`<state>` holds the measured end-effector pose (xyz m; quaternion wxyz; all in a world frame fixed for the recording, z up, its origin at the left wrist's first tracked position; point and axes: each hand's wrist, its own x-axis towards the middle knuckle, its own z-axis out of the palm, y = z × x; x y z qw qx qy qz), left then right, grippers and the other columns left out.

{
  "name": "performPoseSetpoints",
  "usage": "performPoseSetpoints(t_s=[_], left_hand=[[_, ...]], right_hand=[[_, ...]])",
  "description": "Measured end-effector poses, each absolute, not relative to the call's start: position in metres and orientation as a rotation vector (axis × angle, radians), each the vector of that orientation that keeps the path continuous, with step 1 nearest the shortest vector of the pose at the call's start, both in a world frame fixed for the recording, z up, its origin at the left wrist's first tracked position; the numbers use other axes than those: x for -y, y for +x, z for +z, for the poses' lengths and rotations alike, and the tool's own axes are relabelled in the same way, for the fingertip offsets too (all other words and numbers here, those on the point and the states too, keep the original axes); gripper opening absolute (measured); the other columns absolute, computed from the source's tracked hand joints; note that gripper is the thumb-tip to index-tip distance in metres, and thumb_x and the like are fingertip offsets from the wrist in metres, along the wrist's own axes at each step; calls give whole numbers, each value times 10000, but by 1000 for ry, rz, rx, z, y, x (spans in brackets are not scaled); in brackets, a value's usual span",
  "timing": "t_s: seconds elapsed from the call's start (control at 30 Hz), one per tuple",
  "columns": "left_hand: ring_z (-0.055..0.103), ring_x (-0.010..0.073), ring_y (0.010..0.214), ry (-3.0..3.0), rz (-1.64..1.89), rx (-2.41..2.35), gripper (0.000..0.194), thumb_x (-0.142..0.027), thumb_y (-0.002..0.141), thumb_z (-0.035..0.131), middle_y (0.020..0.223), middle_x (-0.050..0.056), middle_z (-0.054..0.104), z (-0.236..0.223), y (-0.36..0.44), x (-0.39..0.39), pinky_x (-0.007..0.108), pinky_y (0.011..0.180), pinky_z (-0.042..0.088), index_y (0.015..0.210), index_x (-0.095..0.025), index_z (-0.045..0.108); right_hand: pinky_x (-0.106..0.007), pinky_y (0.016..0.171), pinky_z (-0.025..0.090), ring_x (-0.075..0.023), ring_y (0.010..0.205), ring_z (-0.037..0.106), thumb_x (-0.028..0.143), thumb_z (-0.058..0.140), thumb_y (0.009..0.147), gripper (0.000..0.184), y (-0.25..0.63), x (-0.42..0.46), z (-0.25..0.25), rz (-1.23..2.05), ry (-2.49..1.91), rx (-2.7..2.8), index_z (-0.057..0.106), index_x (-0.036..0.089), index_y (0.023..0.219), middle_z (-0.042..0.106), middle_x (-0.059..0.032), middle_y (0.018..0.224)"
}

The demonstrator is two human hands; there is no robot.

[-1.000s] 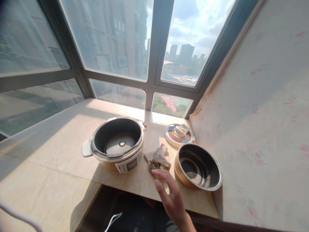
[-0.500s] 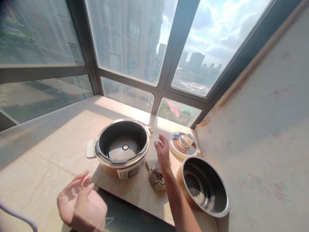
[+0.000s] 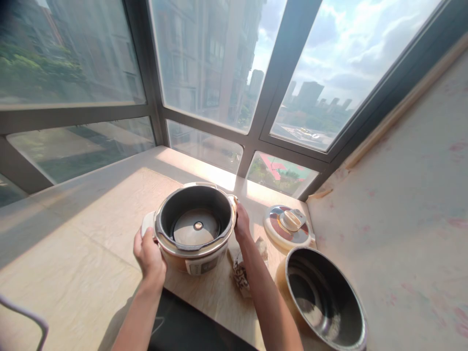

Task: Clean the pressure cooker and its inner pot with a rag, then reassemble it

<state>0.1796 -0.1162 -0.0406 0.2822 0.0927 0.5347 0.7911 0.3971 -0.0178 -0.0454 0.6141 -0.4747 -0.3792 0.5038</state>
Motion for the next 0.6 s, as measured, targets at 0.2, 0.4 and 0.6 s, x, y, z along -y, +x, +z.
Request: performPoseSetpoints(t_s=[0.2,0.4,0.6], left_hand=[[648,193,914,127,2106,-1482,365,-350,807,653,1009,53,675,-33,187,118,398,995,514,1123,-167,660],[647,199,910,163,2054,-1482,344,-365,815,651,1008,58,677,-31,202,127,415,997,507,1101,-173,652],[644,182,867,208,1983,-1413,354,-352,800,683,938,37,671,-30,227,143,397,964,519,1104,-170,680]], right_hand=[[-331,718,514,-184,713,572,649,658,731,429,389,29,-42,1019,-1144,788,659,222,778,662,17,726],[-335,766,522,-203,751,587,594,580,861,337,411,67,-45,945,-1201,781,598,267,786,660,6,759],[-332,799,509,-200,785,569,582,603,865,331,442,104,-51,783,-1292,665,577,259,799,654,-2,799]])
